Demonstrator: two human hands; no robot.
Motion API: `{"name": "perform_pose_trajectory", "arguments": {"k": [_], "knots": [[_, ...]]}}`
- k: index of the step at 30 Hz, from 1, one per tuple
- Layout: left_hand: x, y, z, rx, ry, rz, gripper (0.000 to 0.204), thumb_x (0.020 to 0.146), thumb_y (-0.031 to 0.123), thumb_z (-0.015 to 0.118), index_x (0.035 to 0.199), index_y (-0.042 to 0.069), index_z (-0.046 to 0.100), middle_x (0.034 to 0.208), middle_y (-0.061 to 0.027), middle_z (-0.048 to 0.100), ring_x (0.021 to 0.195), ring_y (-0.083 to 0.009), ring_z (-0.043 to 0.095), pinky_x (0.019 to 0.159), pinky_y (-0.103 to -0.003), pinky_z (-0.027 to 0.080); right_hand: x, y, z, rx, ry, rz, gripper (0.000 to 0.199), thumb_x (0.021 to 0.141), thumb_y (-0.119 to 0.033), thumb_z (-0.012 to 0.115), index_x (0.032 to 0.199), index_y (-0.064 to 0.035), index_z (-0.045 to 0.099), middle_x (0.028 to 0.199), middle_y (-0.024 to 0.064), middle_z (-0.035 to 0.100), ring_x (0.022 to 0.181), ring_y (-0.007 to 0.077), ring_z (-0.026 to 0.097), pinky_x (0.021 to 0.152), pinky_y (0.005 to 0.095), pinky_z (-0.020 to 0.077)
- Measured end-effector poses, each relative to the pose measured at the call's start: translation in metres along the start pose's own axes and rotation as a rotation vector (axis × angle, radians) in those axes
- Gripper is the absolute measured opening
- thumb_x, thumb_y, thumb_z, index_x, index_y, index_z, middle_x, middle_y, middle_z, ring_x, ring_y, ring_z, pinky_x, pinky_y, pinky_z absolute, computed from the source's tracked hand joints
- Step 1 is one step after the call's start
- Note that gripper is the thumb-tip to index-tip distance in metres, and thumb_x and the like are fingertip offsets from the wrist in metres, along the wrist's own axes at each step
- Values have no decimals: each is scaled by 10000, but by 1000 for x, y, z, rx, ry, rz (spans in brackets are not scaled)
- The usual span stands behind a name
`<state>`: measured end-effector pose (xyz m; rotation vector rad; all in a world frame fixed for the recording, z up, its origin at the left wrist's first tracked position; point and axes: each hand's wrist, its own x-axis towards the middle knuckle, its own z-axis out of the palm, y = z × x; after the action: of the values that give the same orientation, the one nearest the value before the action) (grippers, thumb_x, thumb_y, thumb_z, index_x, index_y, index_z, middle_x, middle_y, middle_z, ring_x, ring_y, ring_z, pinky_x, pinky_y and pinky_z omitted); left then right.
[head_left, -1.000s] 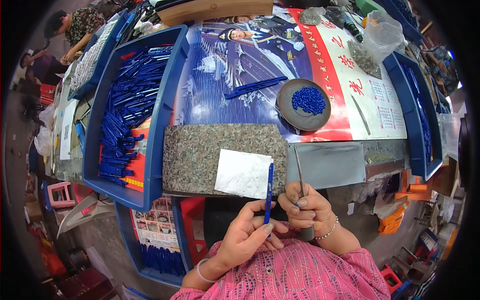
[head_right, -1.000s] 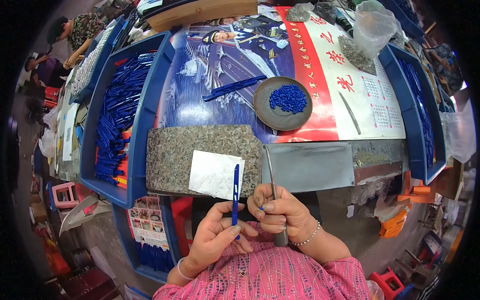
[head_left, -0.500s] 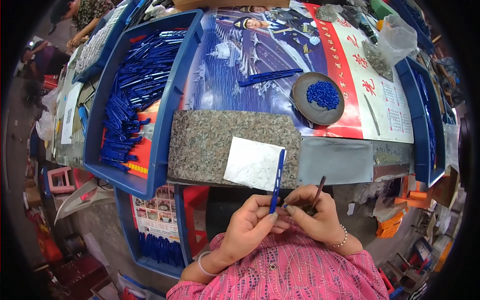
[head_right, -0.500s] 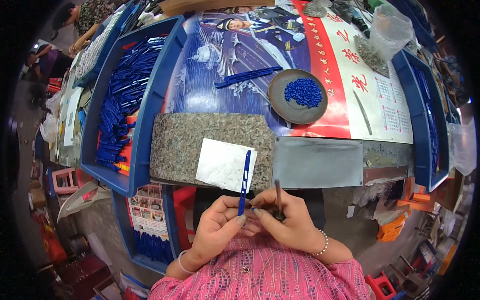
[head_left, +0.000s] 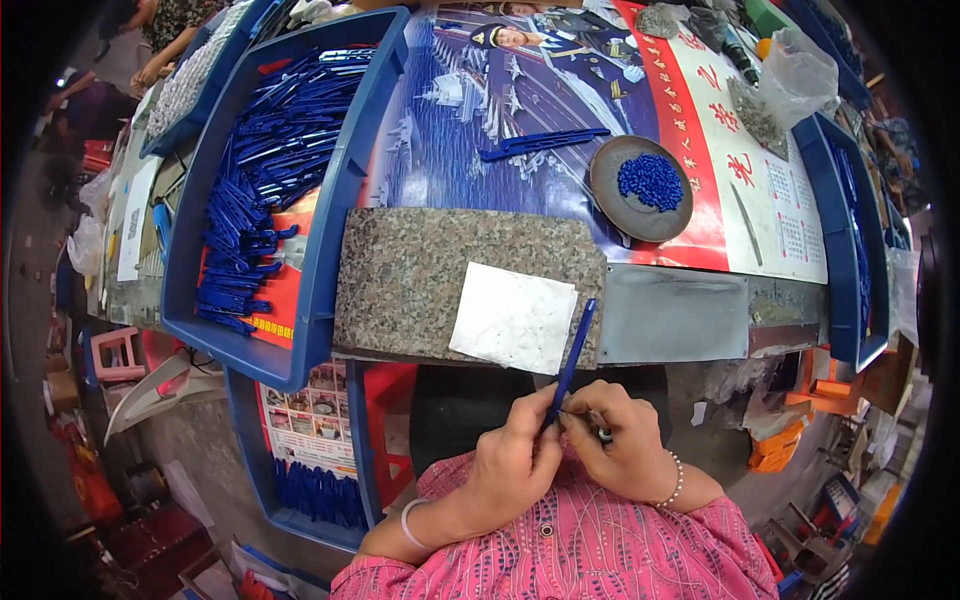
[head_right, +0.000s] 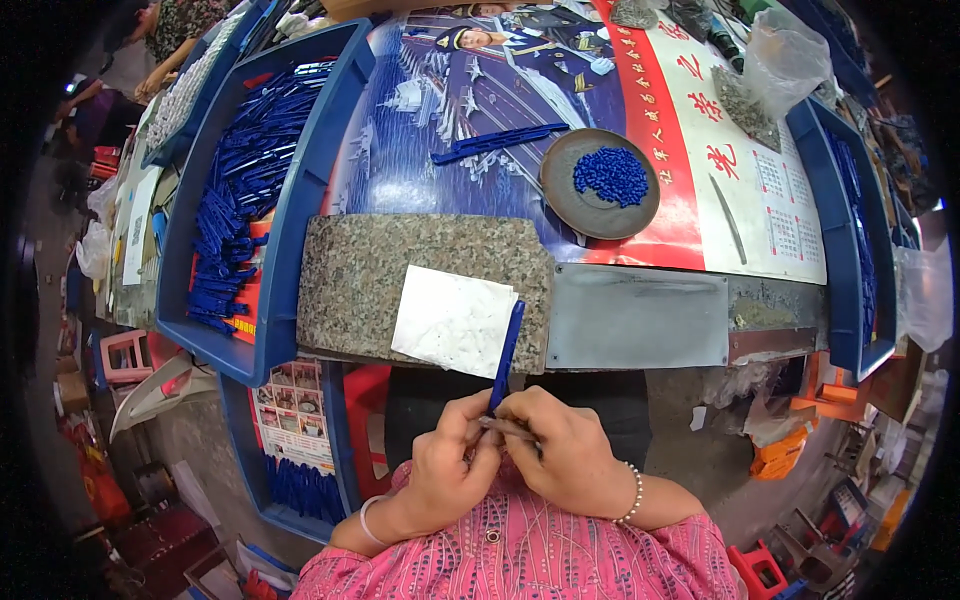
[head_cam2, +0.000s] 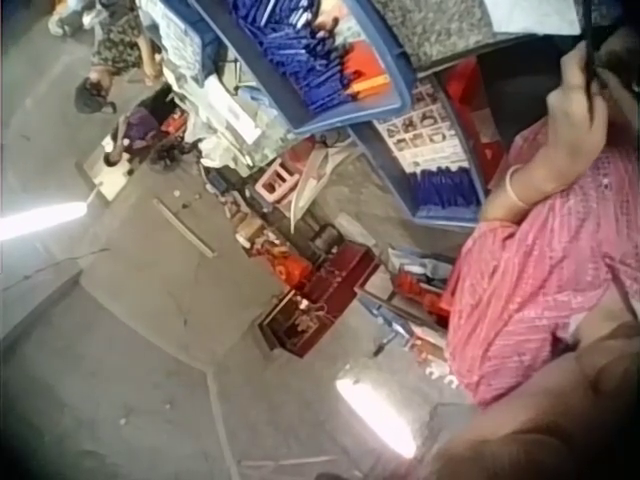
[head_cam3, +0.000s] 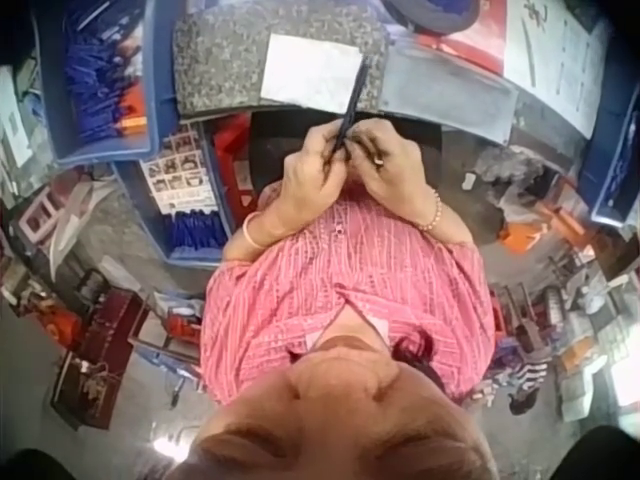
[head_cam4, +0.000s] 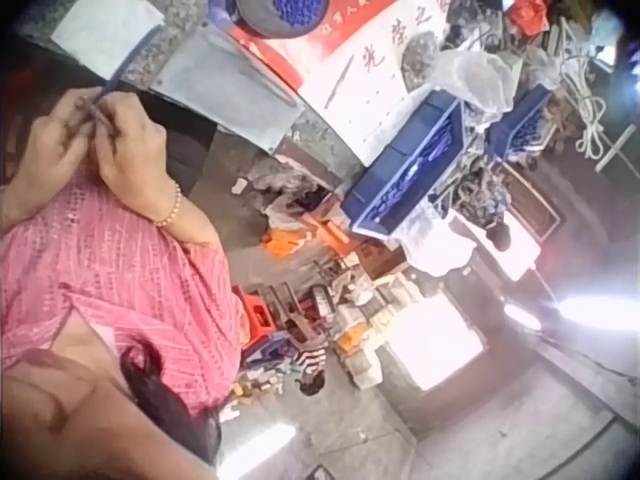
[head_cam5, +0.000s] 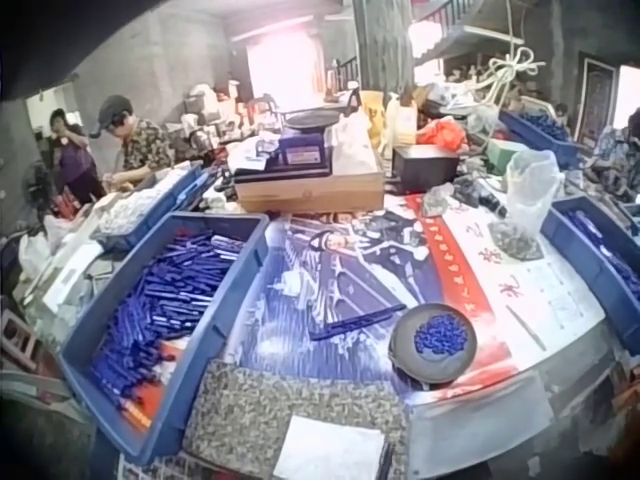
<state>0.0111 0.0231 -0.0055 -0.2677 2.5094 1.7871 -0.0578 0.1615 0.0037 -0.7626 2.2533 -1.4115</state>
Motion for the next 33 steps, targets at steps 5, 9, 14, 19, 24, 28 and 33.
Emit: {"name": "perform_pose_trajectory", "arguments": {"k": [5, 9, 14, 19, 24, 28, 33], "knots": [[-3, -6, 6, 178, 51, 208, 460, 754, -49, 545, 1192, -92, 412, 928, -216, 606, 701, -329, 638, 593, -369, 517, -6, -5, 8, -77, 139, -109, 267, 708, 57, 634, 930, -15, 503, 791, 106, 589, 582, 194, 587, 496, 280, 439], [-7, -9, 7, 121, 51, 225, 447, 755, -46, 552, 1177, -115, 420, 941, -218, 605, 699, -312, 641, 596, -358, 517, -11, -10, 9, 13, 192, 41, 310, 696, 52, 650, 949, -13, 483, 794, 94, 586, 575, 124, 567, 496, 261, 432], [-10, -1, 7, 46, 42, 182, 424, 761, -39, 559, 1164, -109, 445, 944, -215, 609, 690, -289, 644, 600, -345, 519, -7, -10, -1, -42, 104, 76, 183, 706, 29, 629, 847, -8, 519, 752, 79, 554, 518, 116, 489, 480, 261, 404], [-8, -1, 9, 129, 70, 244, 369, 756, -72, 550, 1116, -94, 468, 873, -197, 636, 617, -270, 648, 533, -326, 507, -13, -8, 4, -159, 88, -13, 124, 706, 32, 592, 795, -10, 517, 695, 112, 491, 517, 230, 486, 465, 314, 384], [-10, -7, 12, 242, 111, 373, 368, 749, -59, 563, 1099, -122, 466, 885, -221, 625, 632, -303, 639, 561, -357, 514, -12, -15, 4, -111, 58, 90, 88, 729, 25, 572, 784, -6, 511, 683, 107, 486, 520, 215, 493, 478, 295, 382], [-13, -10, 11, 271, 80, 362, 432, 749, -37, 570, 1151, -133, 444, 840, -221, 615, 662, -290, 643, 591, -345, 528, -11, -7, -4, 87, -143, 298, 114, 774, -46, 593, 836, 3, 511, 751, 117, 493, 586, 250, 515, 540, 335, 418], [-14, -6, 6, 64, 35, 176, 365, 767, -60, 550, 1120, -92, 463, 837, -203, 615, 656, -298, 646, 563, -346, 517, -7, -10, -9, 91, -162, 249, 134, 772, -44, 602, 879, 10, 542, 747, 104, 493, 589, 209, 508, 545, 302, 414]]}}
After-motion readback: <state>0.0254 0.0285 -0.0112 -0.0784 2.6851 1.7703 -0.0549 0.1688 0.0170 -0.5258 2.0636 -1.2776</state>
